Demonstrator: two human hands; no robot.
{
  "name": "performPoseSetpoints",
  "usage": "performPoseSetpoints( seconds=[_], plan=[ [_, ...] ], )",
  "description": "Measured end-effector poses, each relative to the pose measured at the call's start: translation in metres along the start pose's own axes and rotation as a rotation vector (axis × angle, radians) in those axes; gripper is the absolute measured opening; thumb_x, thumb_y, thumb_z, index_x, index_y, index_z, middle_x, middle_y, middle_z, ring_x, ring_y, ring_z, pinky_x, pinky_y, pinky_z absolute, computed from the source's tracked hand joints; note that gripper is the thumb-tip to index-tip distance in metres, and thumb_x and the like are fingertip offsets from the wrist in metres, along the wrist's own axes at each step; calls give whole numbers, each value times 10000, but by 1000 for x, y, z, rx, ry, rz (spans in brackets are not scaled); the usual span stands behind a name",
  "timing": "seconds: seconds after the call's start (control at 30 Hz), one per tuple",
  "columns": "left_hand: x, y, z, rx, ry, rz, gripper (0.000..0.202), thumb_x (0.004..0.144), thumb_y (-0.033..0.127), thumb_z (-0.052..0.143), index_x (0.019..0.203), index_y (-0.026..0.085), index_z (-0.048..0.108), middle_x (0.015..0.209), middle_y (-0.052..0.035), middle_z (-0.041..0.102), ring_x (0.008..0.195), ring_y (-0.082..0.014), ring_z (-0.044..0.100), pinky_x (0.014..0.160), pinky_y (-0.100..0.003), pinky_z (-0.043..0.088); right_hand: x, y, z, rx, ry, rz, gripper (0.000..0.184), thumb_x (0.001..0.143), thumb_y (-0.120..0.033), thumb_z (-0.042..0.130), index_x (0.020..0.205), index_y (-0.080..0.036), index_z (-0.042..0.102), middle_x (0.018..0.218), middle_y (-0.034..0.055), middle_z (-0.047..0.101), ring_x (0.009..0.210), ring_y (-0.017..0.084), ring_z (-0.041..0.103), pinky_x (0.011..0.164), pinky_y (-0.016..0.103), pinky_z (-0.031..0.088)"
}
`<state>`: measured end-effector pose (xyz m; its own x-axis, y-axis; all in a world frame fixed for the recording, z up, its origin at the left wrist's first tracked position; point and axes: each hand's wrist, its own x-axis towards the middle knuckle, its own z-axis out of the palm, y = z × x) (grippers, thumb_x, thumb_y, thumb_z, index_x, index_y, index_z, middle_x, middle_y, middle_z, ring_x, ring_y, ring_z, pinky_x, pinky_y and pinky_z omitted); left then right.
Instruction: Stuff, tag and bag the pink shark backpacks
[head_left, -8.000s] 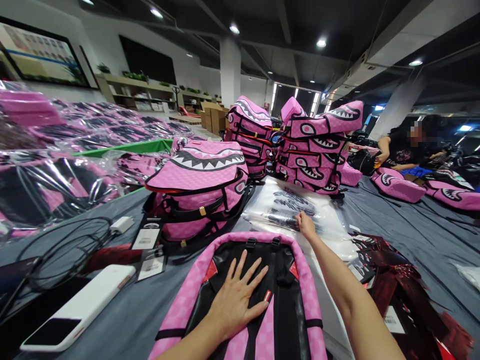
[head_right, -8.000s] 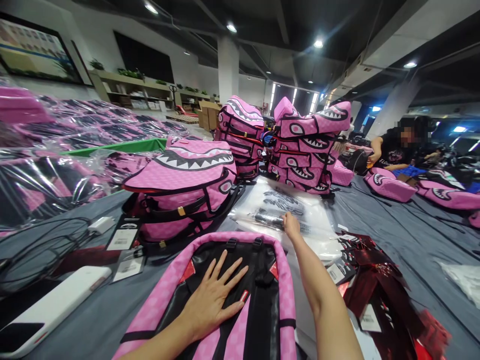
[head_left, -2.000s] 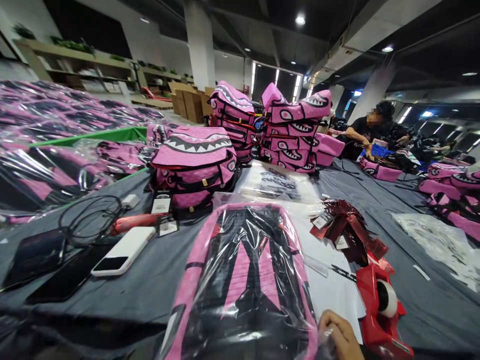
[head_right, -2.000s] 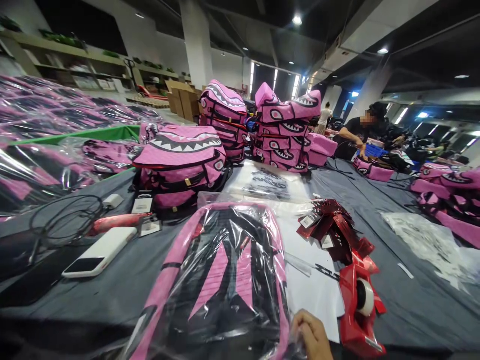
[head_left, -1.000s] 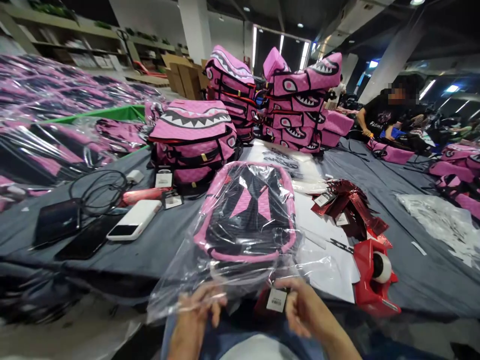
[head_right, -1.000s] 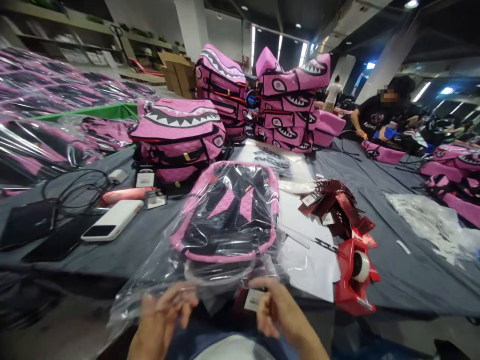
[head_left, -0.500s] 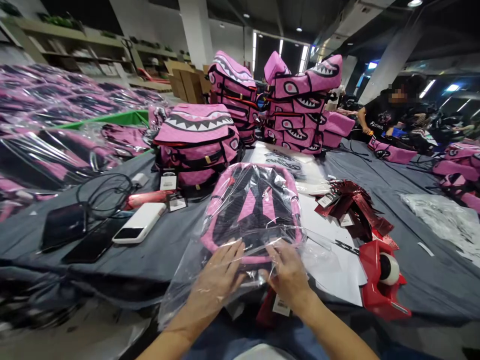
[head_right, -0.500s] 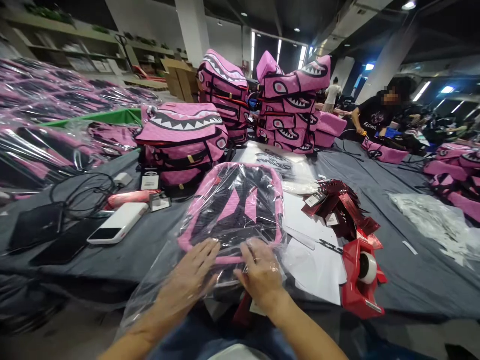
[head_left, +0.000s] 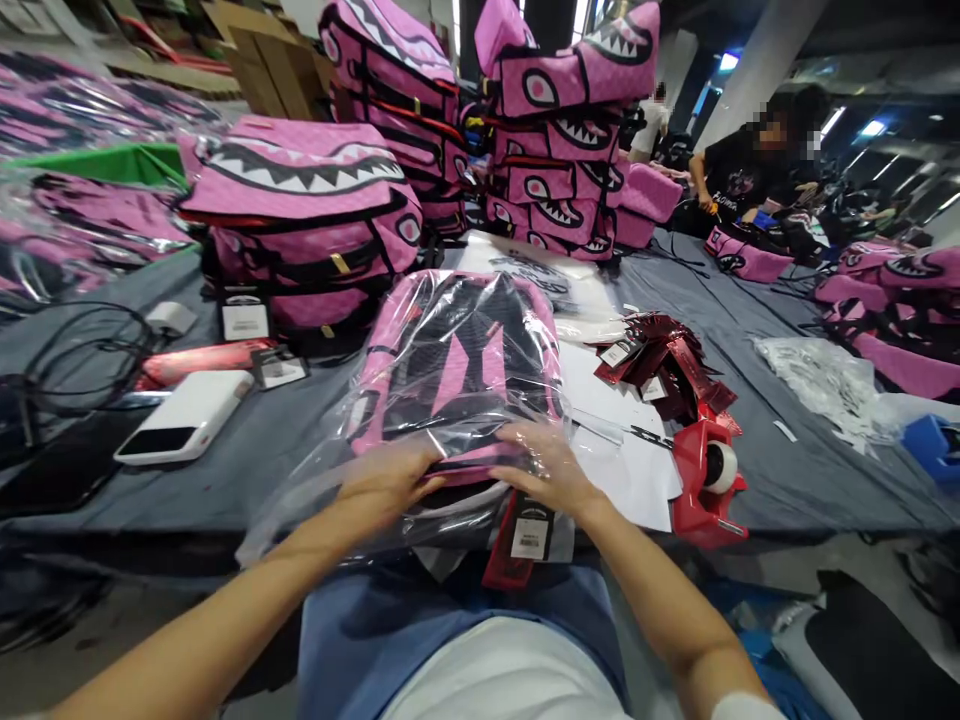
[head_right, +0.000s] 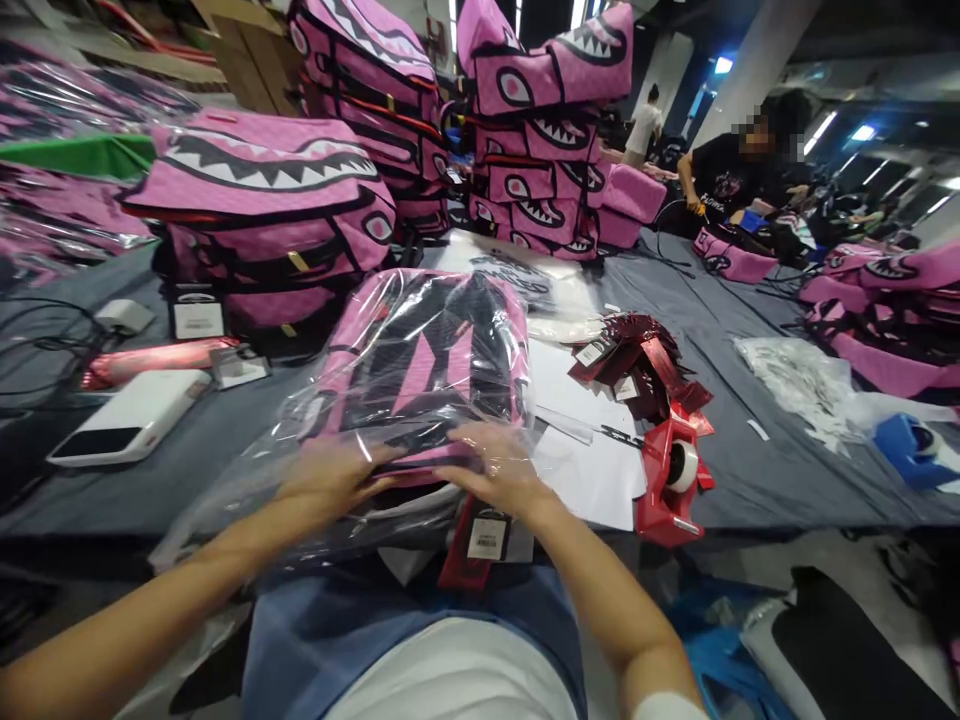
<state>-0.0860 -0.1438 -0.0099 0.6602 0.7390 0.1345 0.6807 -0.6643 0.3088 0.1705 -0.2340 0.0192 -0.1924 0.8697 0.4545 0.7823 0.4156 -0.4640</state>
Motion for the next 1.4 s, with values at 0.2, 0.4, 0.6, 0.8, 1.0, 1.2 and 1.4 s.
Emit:
performPoseSetpoints(
  seconds=[0.2,0.4,0.6,0.8,1.0,1.2,1.4],
  plan=[
    [-63,54,15,95,466,221,588,989,319,557,1542,201,395,1414,-145,626,1388,-306,516,1181,-518,375,-109,13,1,129,296,385,418,896,-353,691,1279,-201,621,1221,121,696,1151,259,654,990,421,550],
    [-80,111,83,-343,375,-3,405,1009,365,498,1376,201,554,1215,-98,733,1118,-233,702,962,-378,582,-107,24,17,468,83,683,378,859,-371,667,1193,-196,636,889,17,717,762,177,650,699,279,535],
    [-53,126,110,-697,183,-416,470,861,638,563,904,194,714,806,-70,734,747,-253,691,753,-403,583,-120,9,-5,355,-211,571,244,949,-346,592,791,-174,661,715,-11,553,682,141,495,636,247,366],
    [-52,135,71,-1239,29,-545,392,716,581,760,742,196,690,849,-49,716,839,-217,638,777,-306,515,-137,-3,-14,535,-217,601,454,1031,-531,445,790,-176,595,745,-12,519,706,134,453,660,236,369],
    [-50,153,86,-1567,-123,-727,617,578,679,845,705,202,475,594,66,524,554,-89,481,568,-200,427,-146,-8,-5,680,-62,714,505,991,-603,479,954,-150,701,811,20,661,760,171,581,692,261,487],
    [-74,140,103,-1109,-457,-312,483,840,682,606,823,202,556,561,36,578,441,-130,515,437,-237,414,-158,-14,-6,414,-90,857,225,744,-333,772,890,-165,736,755,-18,715,680,161,614,602,214,446],
    [-20,129,45,-65,221,798,347,1000,137,455,1309,194,600,1244,-98,710,1179,-224,643,1020,-349,483,-164,-27,-12,-178,-28,625,85,872,-231,627,856,-189,700,728,18,725,599,151,636,544,230,334]
  ],
)
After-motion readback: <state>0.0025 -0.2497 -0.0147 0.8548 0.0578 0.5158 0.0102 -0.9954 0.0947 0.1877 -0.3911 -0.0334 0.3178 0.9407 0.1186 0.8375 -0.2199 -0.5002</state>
